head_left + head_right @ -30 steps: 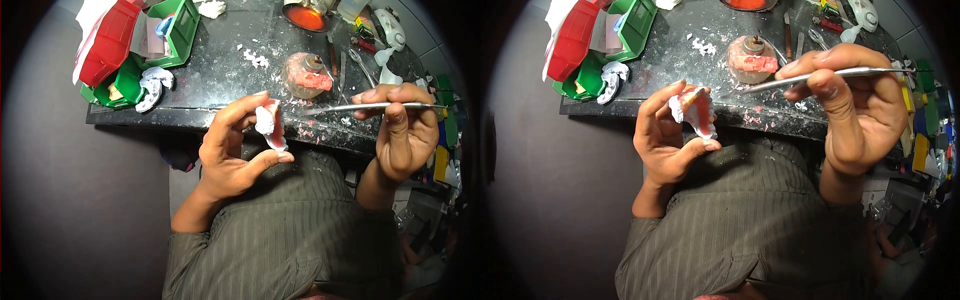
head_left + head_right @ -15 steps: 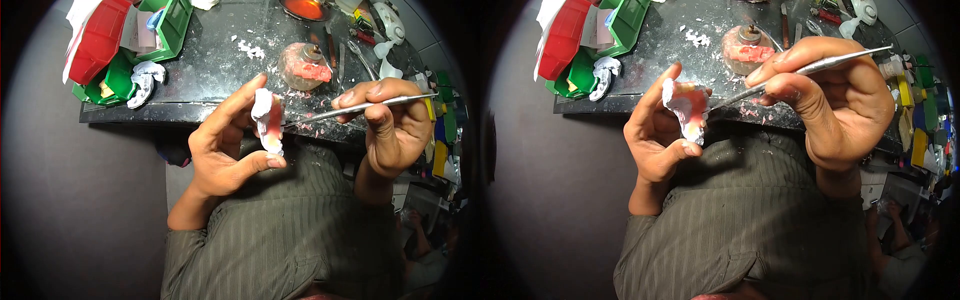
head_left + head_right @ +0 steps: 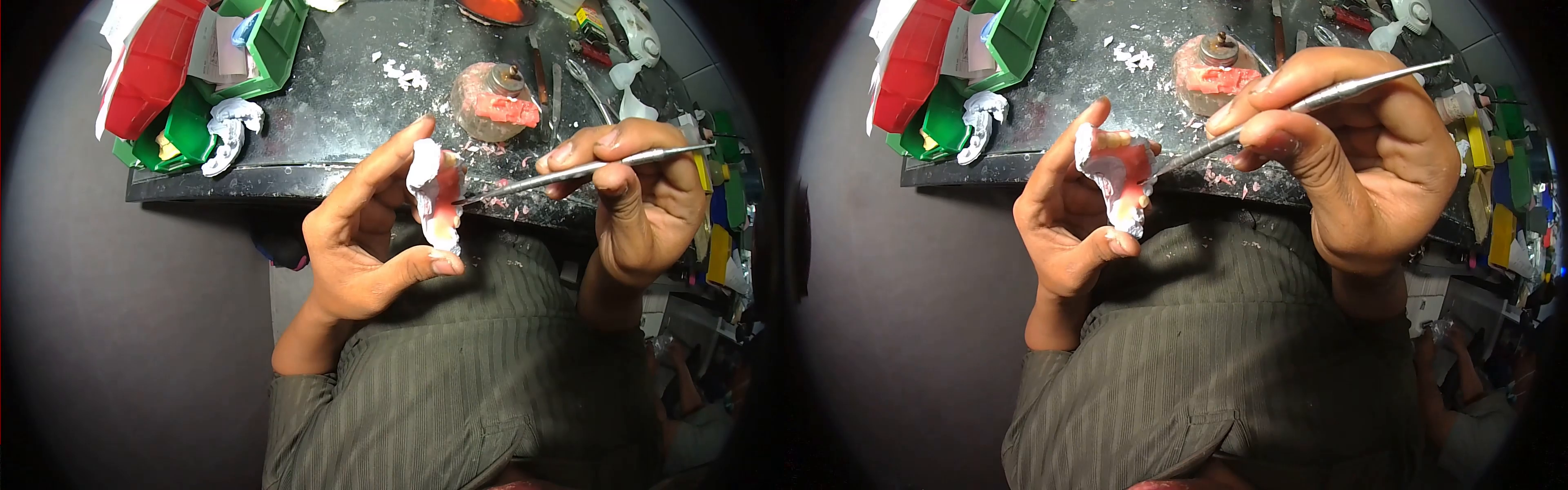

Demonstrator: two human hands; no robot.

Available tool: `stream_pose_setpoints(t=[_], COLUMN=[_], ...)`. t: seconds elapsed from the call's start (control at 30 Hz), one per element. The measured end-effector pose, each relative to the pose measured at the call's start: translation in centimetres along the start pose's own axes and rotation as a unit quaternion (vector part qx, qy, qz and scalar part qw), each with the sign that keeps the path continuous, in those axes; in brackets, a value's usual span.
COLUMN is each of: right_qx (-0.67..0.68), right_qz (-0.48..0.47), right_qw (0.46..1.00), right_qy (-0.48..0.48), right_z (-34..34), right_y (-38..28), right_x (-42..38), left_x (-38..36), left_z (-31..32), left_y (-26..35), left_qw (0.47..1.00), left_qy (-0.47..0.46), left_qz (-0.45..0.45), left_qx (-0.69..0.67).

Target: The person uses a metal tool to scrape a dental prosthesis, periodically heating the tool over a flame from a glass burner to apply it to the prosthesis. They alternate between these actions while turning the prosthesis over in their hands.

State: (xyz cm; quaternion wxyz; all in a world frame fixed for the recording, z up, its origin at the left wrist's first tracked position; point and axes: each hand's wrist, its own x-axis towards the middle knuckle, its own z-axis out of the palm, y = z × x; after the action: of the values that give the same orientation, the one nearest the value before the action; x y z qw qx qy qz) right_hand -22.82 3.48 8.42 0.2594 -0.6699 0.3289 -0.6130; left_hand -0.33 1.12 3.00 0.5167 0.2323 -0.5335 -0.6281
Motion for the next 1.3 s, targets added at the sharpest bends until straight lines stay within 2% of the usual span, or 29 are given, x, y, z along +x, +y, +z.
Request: stream_pose_setpoints(t=[0.5,0.87,1.2,1.27,1.3], right_qx=[0.001,-0.001,0.001,-0.001,-0.003], right_qz=[0.016,0.022,0.019,0.016,0.014], right_qw=[1.0,1.0,1.0,1.0,1.0], right_qy=[0.003,0.02,0.02,0.015,0.009], right_z=[0.1,0.4,0.4,0.3,0.1], right_y=[-0.2,-0.2,-0.2,-0.1,0.0], right_x=[-0.1,-0.2,0.0,-0.1,-0.2], left_x=[0.0,0.3,0.1,0.0,0.0], left_z=[-0.1,-0.7,-0.4,0.4,0.3], left_y=[-0.4,-0.7,-0.5,-0.2,-0.2], left_qw=[1.0,0.995,0.996,1.0,1.0], left_qy=[-0.004,-0.067,-0.064,0.022,0.021], left_qz=[0.016,0.065,0.055,0.003,0.003], left_qx=[0.006,-0.025,-0.023,0.007,0.007])
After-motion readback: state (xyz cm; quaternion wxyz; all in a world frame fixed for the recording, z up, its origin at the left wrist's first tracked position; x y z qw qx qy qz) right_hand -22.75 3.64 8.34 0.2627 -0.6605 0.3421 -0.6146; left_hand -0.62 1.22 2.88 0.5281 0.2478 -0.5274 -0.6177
